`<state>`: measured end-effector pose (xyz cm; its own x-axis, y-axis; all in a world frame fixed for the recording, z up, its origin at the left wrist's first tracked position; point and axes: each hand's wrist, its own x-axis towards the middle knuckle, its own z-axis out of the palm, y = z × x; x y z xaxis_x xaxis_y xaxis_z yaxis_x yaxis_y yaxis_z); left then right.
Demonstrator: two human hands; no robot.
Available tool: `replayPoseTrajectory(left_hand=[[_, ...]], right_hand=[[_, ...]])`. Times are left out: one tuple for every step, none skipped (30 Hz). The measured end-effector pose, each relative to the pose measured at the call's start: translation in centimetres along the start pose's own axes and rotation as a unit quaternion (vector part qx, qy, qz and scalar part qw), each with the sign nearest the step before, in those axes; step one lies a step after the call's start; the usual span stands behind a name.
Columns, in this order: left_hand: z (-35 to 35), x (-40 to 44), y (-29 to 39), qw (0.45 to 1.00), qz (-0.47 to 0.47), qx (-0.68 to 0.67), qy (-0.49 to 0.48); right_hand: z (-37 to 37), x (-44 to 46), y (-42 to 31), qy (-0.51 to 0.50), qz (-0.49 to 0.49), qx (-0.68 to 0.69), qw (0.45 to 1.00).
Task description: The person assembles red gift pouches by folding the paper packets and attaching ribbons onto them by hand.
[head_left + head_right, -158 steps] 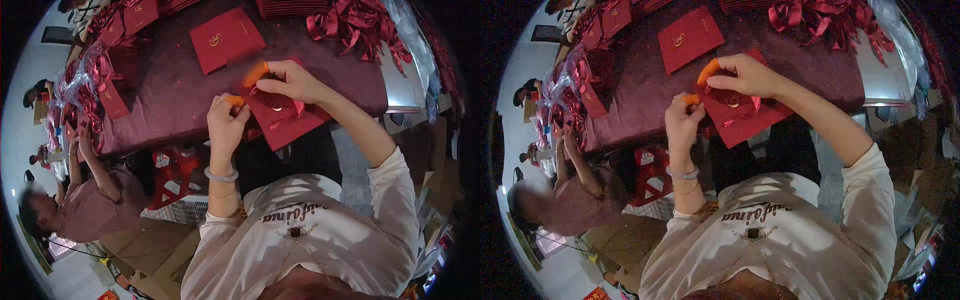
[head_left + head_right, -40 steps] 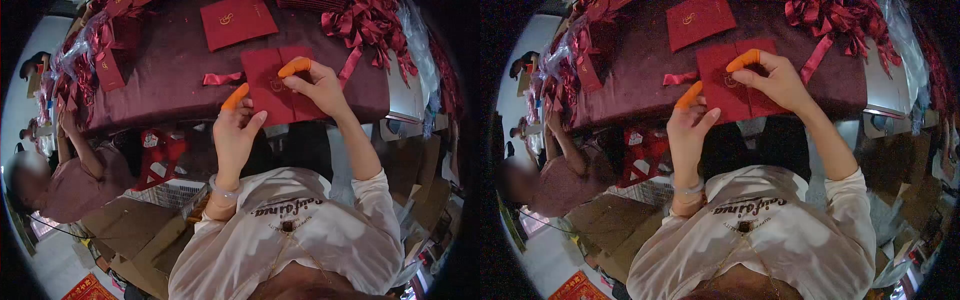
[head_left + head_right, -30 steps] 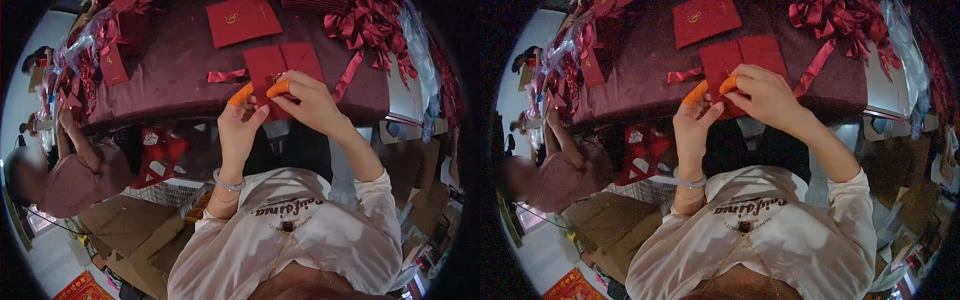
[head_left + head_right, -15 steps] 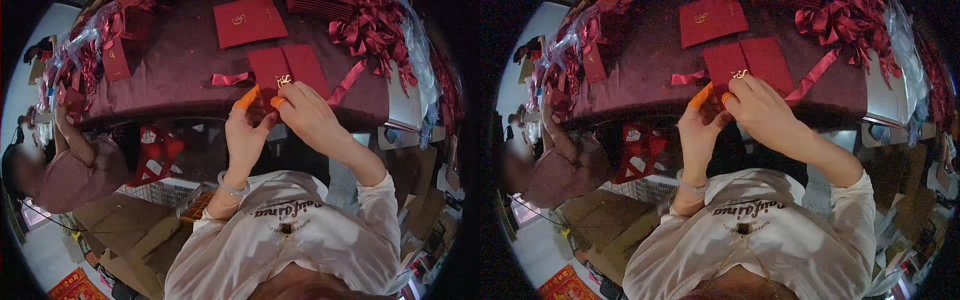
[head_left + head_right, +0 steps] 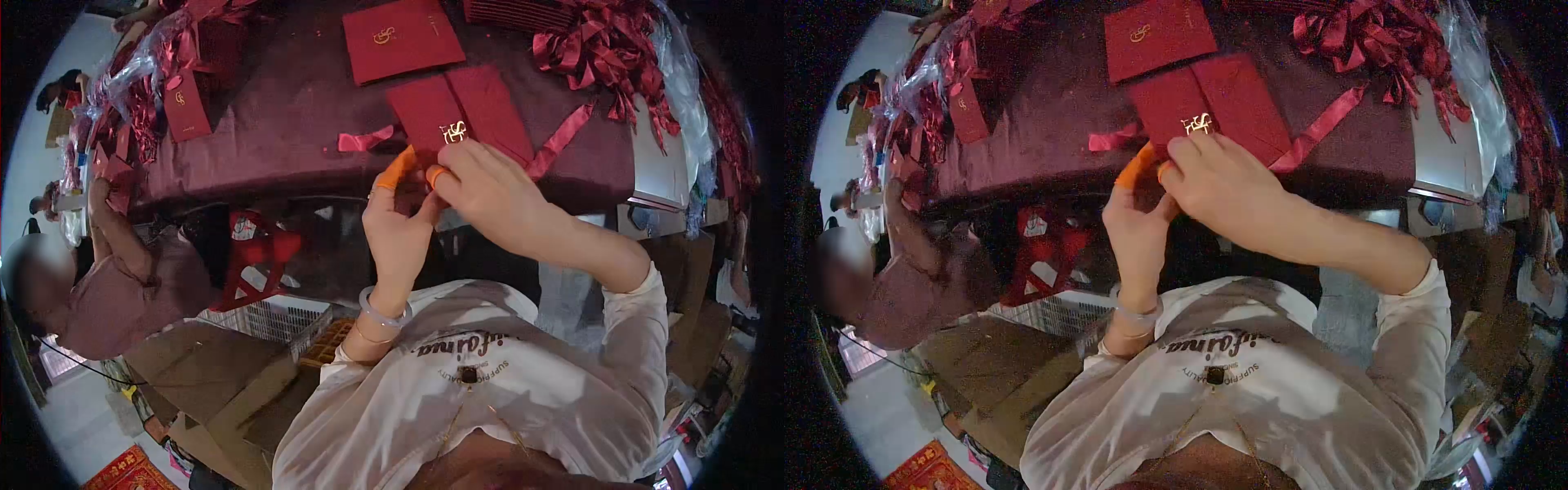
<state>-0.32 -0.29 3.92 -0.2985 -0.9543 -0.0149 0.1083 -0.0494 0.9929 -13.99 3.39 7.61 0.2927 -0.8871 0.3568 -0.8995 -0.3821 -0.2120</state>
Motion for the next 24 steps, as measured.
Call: replayPoseTrajectory(left_hand=[[-0.5, 0.1, -0.1, 0.999, -0.001, 0.053, -0.009], [-0.5, 0.1, -0.2, 0.999, -0.011, 0.041, -0.025], [-0.6, 0.1, -0.3, 0.999, -0.021, 0.029, -0.040], [-0.5, -0.1, -0.2, 0.998, -0.033, 0.011, -0.049], [-0.4, 0.0, -0.1, 0.998, -0.033, 0.011, -0.046], [-0.3, 0.0, 0.0, 0.998, -0.043, 0.012, -0.040], [-0.2, -0.1, 0.0, 0.998, -0.053, 0.014, -0.036], [-0.5, 0.0, -0.3, 0.996, -0.062, 0.040, -0.050], [-0.7, 0.1, -0.3, 0.996, -0.063, 0.042, -0.052], [-0.8, 0.1, -0.3, 0.996, -0.063, 0.009, -0.060], [-1.0, 0.2, -0.3, 0.995, -0.062, -0.025, -0.068], [-1.3, 0.3, -0.6, 0.995, -0.063, -0.025, -0.068], [-1.7, 0.5, -1.0, 0.994, -0.051, 0.033, -0.089], [-1.9, 0.7, -1.3, 0.989, -0.039, 0.091, -0.110], [-2.0, 0.8, -1.5, 0.989, -0.039, 0.092, -0.112], [-2.0, 1.0, -1.7, 0.978, 0.029, 0.177, -0.109], [-2.0, 1.2, -1.8, 0.955, 0.097, 0.260, -0.106], [-1.8, 1.3, -1.6, 0.954, 0.096, 0.261, -0.109], [-1.3, 1.2, -1.3, 0.963, 0.061, 0.247, -0.094], [-1.0, 1.2, -1.0, 0.969, 0.025, 0.232, -0.078], [-0.9, 1.2, -0.8, 0.969, 0.023, 0.233, -0.079], [-0.7, 1.3, -0.7, 0.967, 0.031, 0.238, -0.081], [-0.7, 1.5, -0.6, 0.966, 0.039, 0.243, -0.082], [-0.6, 1.6, -0.6, 0.966, 0.039, 0.244, -0.083]], right_hand=[[-0.1, 0.0, 0.6, 0.009, 0.025, 0.054, 0.998], [-0.2, 0.1, 0.9, 0.028, 0.071, 0.100, 0.992], [-0.1, 0.0, 1.3, 0.031, 0.097, 0.148, 0.984], [-0.1, -0.1, 1.7, 0.033, 0.122, 0.197, 0.972], [0.0, -0.1, 2.1, -0.002, 0.138, 0.264, 0.955], [0.4, -0.1, 2.5, -0.003, 0.138, 0.266, 0.954], [0.8, -0.2, 2.9, -0.003, 0.137, 0.281, 0.950], [1.1, -0.4, 3.1, -0.001, 0.136, 0.296, 0.946], [0.4, -0.5, 3.2, -0.035, 0.142, 0.318, 0.937], [0.2, -0.6, 3.6, -0.035, 0.144, 0.319, 0.936], [0.1, -0.8, 4.3, -0.044, 0.115, 0.346, 0.930], [-0.1, -0.8, 5.0, -0.053, 0.085, 0.371, 0.923], [-0.5, -0.8, 5.6, -0.097, 0.094, 0.404, 0.905], [-0.1, -0.9, 6.0, -0.096, 0.095, 0.404, 0.905], [0.5, -1.1, 6.2, -0.099, 0.153, 0.486, 0.855], [0.8, -1.1, 6.4, -0.100, 0.209, 0.561, 0.795], [0.7, -1.1, 6.6, -0.106, 0.227, 0.592, 0.766], [0.7, -1.1, 6.7, -0.104, 0.229, 0.593, 0.765], [0.8, -1.2, 6.8, -0.101, 0.229, 0.607, 0.754], [0.9, -1.2, 6.9, -0.099, 0.227, 0.621, 0.743], [0.9, -1.2, 7.0, -0.098, 0.228, 0.622, 0.742], [0.9, -1.1, 7.0, -0.104, 0.221, 0.594, 0.767], [0.8, -1.1, 7.1, -0.110, 0.214, 0.564, 0.790], [0.8, -1.0, 7.1, -0.109, 0.215, 0.564, 0.790]])
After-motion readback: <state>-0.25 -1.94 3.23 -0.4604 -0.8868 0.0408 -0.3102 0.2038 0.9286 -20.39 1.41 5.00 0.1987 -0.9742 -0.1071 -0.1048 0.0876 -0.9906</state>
